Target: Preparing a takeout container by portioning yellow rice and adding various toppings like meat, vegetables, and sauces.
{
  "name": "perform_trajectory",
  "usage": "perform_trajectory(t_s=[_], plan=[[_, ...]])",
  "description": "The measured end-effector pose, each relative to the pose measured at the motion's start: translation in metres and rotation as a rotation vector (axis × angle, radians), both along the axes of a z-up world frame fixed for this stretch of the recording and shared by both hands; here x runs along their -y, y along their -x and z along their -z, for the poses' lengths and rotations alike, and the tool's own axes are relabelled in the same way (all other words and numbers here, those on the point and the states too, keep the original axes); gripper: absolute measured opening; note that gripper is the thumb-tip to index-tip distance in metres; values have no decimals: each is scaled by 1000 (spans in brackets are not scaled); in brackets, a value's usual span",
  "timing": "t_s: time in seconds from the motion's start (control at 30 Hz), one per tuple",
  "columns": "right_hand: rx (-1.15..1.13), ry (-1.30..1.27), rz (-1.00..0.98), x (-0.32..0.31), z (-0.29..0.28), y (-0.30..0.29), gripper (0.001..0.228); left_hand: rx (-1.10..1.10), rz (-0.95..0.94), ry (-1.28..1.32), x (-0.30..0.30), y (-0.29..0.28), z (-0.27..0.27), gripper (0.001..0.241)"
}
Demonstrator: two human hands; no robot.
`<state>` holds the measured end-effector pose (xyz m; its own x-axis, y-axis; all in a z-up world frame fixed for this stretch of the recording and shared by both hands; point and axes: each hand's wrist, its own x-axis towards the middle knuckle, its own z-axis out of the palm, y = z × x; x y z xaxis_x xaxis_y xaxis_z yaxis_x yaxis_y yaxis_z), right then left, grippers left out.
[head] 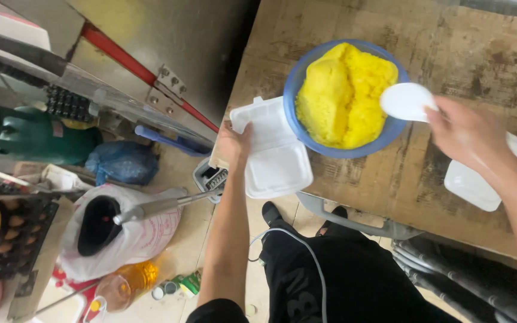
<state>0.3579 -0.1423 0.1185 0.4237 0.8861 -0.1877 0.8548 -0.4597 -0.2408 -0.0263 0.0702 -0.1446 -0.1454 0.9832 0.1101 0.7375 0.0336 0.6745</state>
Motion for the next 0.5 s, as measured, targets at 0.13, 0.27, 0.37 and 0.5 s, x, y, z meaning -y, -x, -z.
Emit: perform_trajectory(t_s=[0.13,0.27,0.37,0.5], plan=[[261,291,-118,-85,-25,60,34,347,17,163,1,37,-16,49],[489,274,-298,-147,5,42,33,702,121,292,7,72,-47,44],[581,440,-298,-185,0,54,30,898,250,544,8,51,-71,44],[572,427,-314,-223,-7,66,24,1032,573,836,17,-16,-118,62]])
